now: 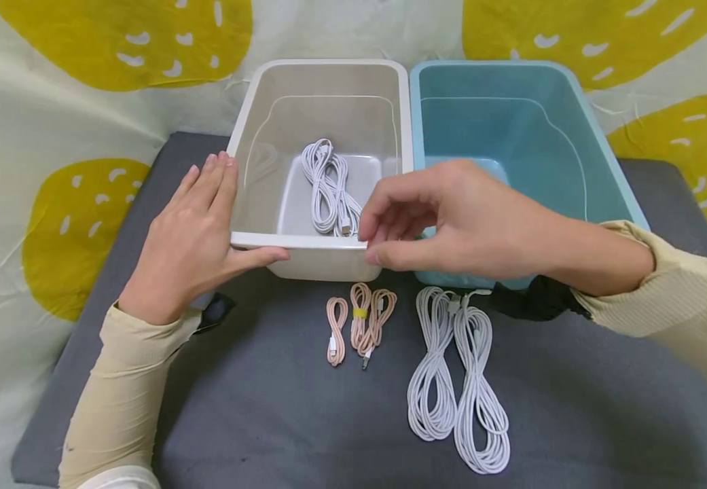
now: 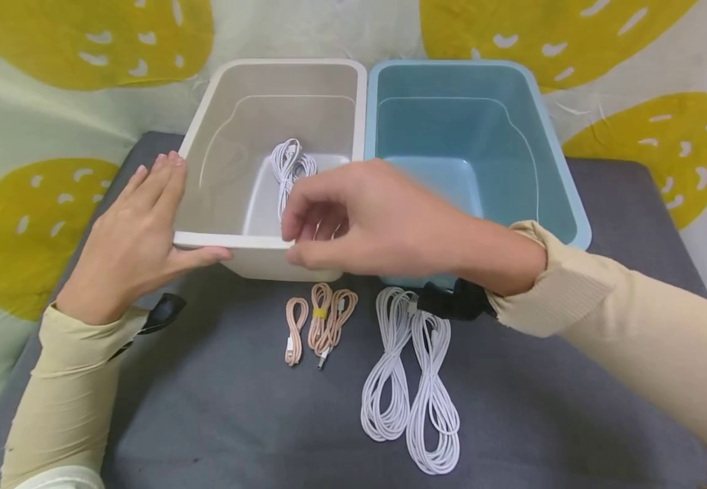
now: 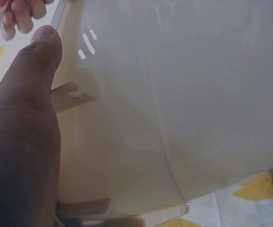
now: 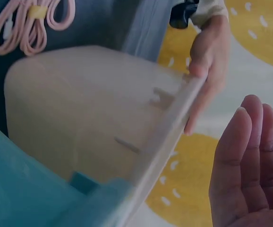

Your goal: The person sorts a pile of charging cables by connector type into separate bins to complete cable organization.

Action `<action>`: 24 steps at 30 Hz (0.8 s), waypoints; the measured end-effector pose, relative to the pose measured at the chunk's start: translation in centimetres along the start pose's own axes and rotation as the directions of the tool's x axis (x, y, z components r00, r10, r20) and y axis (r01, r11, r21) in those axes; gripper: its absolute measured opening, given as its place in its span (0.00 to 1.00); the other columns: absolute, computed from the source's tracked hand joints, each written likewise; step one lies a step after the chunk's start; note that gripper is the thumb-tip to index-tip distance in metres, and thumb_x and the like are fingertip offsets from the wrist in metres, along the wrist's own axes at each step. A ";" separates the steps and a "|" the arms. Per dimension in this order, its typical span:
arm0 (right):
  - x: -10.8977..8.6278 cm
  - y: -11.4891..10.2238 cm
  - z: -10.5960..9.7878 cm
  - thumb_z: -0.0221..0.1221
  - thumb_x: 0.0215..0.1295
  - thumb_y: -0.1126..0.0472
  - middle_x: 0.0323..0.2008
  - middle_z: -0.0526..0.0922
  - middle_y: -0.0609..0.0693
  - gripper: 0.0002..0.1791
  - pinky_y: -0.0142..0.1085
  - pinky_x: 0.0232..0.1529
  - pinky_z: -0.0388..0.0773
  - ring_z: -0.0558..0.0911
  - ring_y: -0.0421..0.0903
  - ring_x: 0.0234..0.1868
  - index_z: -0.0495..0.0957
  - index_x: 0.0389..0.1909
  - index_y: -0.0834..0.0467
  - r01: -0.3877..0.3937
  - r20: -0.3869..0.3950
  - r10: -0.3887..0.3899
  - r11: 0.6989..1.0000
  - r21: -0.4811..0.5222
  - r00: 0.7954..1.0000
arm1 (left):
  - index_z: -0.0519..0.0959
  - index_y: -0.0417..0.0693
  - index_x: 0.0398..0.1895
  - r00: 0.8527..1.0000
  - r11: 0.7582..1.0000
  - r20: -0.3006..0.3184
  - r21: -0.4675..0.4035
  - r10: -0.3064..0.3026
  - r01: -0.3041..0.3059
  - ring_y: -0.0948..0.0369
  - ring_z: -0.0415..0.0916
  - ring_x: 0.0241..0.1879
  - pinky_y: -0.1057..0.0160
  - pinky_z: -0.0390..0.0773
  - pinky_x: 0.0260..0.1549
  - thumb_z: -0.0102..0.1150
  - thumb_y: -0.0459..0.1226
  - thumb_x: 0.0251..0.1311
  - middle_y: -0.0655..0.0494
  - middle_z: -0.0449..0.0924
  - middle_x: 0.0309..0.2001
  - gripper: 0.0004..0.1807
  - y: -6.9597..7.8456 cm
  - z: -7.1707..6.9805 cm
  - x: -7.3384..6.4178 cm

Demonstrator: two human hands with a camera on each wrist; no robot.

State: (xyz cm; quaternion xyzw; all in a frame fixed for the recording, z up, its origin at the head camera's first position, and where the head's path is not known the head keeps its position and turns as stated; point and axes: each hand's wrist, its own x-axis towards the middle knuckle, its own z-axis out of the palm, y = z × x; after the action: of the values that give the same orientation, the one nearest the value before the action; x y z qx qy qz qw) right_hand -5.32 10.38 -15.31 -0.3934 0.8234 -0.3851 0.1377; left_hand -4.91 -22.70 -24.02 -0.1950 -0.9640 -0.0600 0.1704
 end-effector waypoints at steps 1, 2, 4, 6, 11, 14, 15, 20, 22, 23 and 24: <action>-0.3 0.0 0.3 0.71 0.64 0.56 0.32 0.87 0.33 0.08 0.32 0.41 0.89 0.87 0.32 0.33 0.83 0.37 0.40 0.002 0.007 -0.002 1.000 0.000 1.000 | 0.53 0.34 0.81 1.000 1.000 0.016 0.003 -0.006 0.006 0.40 0.57 0.80 0.48 0.51 0.84 0.39 0.86 0.50 0.33 0.58 0.79 0.74 -0.1 -0.1 0.0; -0.6 0.0 0.5 0.72 0.64 0.59 0.31 0.87 0.32 0.09 0.32 0.40 0.88 0.87 0.31 0.33 0.83 0.37 0.41 0.009 0.011 -0.009 1.000 0.002 1.000 | 0.52 0.34 0.81 0.999 1.000 0.033 0.005 -0.014 0.013 0.40 0.57 0.80 0.48 0.51 0.84 0.45 0.84 0.50 0.33 0.57 0.80 0.73 -0.1 -0.2 -0.1; -1.3 0.1 1.1 0.72 0.62 0.62 0.32 0.86 0.30 0.11 0.30 0.39 0.88 0.86 0.29 0.33 0.83 0.37 0.41 0.046 0.012 -0.046 0.999 -0.010 0.999 | 0.50 0.34 0.82 0.998 1.000 0.061 0.009 -0.025 0.025 0.40 0.55 0.81 0.49 0.49 0.84 0.54 0.80 0.50 0.34 0.55 0.81 0.72 -0.2 -0.5 -0.2; -2.0 0.4 1.8 0.72 0.61 0.63 0.33 0.85 0.29 0.11 0.27 0.38 0.86 0.85 0.27 0.33 0.83 0.38 0.43 0.098 0.011 -0.098 0.994 -0.044 0.995 | 0.50 0.34 0.82 0.997 1.000 0.067 0.012 -0.025 0.024 0.40 0.55 0.81 0.49 0.49 0.84 0.57 0.78 0.50 0.34 0.54 0.81 0.71 -0.2 -0.6 -0.3; -3.8 2.0 3.9 0.73 0.60 0.62 0.37 0.84 0.30 0.12 0.23 0.38 0.84 0.81 0.24 0.35 0.84 0.41 0.44 0.210 0.043 -0.206 0.967 -0.142 0.978 | 0.51 0.35 0.81 0.999 1.000 0.039 0.001 -0.011 0.011 0.40 0.56 0.81 0.48 0.50 0.84 0.39 0.86 0.50 0.34 0.56 0.80 0.73 -0.2 -0.6 -0.5; -4.7 3.2 5.0 0.72 0.60 0.63 0.38 0.83 0.33 0.13 0.24 0.40 0.84 0.80 0.26 0.38 0.83 0.43 0.45 0.258 0.072 -0.250 0.953 -0.155 0.966 | 0.52 0.34 0.81 1.000 1.000 0.019 -0.001 -0.003 0.003 0.40 0.57 0.80 0.48 0.51 0.84 0.28 0.88 0.48 0.34 0.57 0.80 0.75 -0.1 -0.4 -0.5; -4.9 3.6 5.3 0.72 0.60 0.64 0.38 0.83 0.34 0.14 0.24 0.40 0.83 0.80 0.27 0.38 0.83 0.43 0.46 0.282 0.080 -0.272 0.945 -0.168 0.959 | 0.53 0.34 0.81 1.000 1.000 0.016 -0.001 -0.002 0.002 0.40 0.57 0.80 0.48 0.51 0.84 0.27 0.88 0.48 0.33 0.57 0.80 0.75 -0.1 -0.4 -0.5; -5.8 5.9 6.1 0.71 0.59 0.66 0.44 0.83 0.38 0.17 0.26 0.39 0.82 0.80 0.32 0.41 0.82 0.46 0.47 0.337 0.194 -0.288 0.893 -0.299 0.938 | 0.52 0.35 0.81 1.000 1.000 0.022 0.000 -0.006 0.006 0.40 0.57 0.81 0.49 0.51 0.84 0.28 0.88 0.48 0.34 0.57 0.80 0.75 -0.1 -0.5 -0.4; -6.0 6.7 6.1 0.71 0.59 0.65 0.45 0.83 0.38 0.17 0.28 0.38 0.81 0.79 0.33 0.42 0.82 0.47 0.47 0.339 0.251 -0.262 0.874 -0.347 0.932 | 0.52 0.34 0.81 1.000 1.000 0.024 0.000 -0.006 0.006 0.40 0.57 0.81 0.49 0.51 0.84 0.28 0.88 0.48 0.34 0.57 0.80 0.75 -0.1 -0.5 -0.3; -6.1 7.1 6.1 0.72 0.58 0.64 0.45 0.83 0.38 0.17 0.30 0.39 0.81 0.79 0.33 0.43 0.82 0.48 0.47 0.336 0.272 -0.245 0.867 -0.368 0.930 | 0.53 0.34 0.81 1.000 1.000 0.023 0.002 -0.006 0.006 0.40 0.57 0.80 0.49 0.51 0.84 0.27 0.88 0.48 0.33 0.57 0.80 0.75 -0.1 -0.5 -0.3; -6.1 7.5 6.1 0.73 0.58 0.63 0.44 0.83 0.38 0.18 0.31 0.39 0.81 0.79 0.34 0.43 0.82 0.48 0.47 0.338 0.287 -0.237 0.859 -0.384 0.928 | 0.53 0.34 0.81 1.000 1.000 0.021 0.002 -0.006 0.006 0.40 0.57 0.80 0.48 0.51 0.84 0.27 0.88 0.48 0.33 0.57 0.80 0.75 -0.1 -0.5 -0.3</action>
State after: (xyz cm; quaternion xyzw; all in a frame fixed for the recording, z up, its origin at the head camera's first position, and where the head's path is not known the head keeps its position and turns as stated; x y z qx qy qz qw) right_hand -2.13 14.74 -25.45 -0.5750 0.7973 -0.1635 0.0830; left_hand -4.53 -23.01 -23.70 -0.1924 -0.9664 -0.0578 0.1601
